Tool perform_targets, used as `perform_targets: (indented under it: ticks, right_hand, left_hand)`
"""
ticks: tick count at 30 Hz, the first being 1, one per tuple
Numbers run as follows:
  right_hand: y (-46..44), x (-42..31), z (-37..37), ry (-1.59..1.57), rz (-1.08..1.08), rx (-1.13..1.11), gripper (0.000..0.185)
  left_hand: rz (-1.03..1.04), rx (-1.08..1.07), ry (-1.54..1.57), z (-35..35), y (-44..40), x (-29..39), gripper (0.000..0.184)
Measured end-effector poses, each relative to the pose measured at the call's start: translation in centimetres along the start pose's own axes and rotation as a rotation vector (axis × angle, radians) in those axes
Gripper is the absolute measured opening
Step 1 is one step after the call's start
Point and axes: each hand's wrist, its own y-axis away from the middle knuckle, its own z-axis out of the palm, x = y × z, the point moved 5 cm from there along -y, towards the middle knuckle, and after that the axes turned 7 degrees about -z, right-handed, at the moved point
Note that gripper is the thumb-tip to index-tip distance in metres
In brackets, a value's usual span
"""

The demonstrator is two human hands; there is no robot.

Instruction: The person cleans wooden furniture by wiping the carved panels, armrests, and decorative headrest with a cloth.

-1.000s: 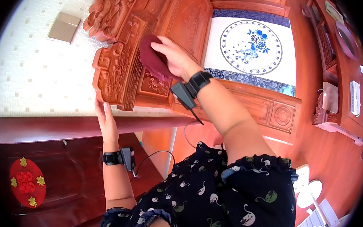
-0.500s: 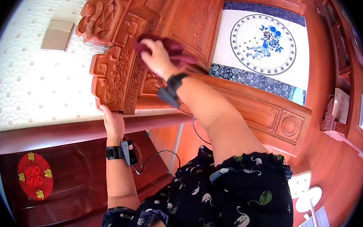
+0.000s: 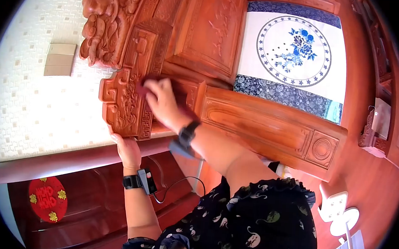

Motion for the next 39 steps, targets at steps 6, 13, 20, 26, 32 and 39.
perform_targets:
  ticks: [6, 13, 20, 26, 32, 39]
  right_hand:
    - [-12.7, 6.1, -3.9, 0.278, 0.046, 0.217, 0.032]
    - [-13.1, 0.0, -2.1, 0.133, -0.175, 0.030, 0.025]
    - [-12.9, 1.7, -3.5, 0.322, -0.314, 0.008, 0.026]
    - [-13.8, 1.9, -5.9, 0.445, 0.014, -0.149, 0.028]
    - [-19.3, -5.2, -2.5, 0.315, -0.418, -0.088, 0.023]
    - [-14.0, -7.5, -0.2, 0.417, -0.516, -0.393, 0.019]
  left_hand:
    - [-0.010, 0.067, -0.090, -0.4, -0.4, -0.7, 0.062]
    - [-0.025, 0.039, 0.113, 0.1, -0.6, -1.0, 0.061]
    - [0.006, 0.061, 0.084, 0.8, 0.1, 0.2, 0.060]
    - [-0.012, 0.017, 0.120, -0.1, -0.4, -1.1, 0.062]
    - [0.023, -0.022, 0.167, 0.7, -0.1, 0.1, 0.063]
    - [-0.055, 0.037, 0.204, 0.5, 0.1, -0.2, 0.058]
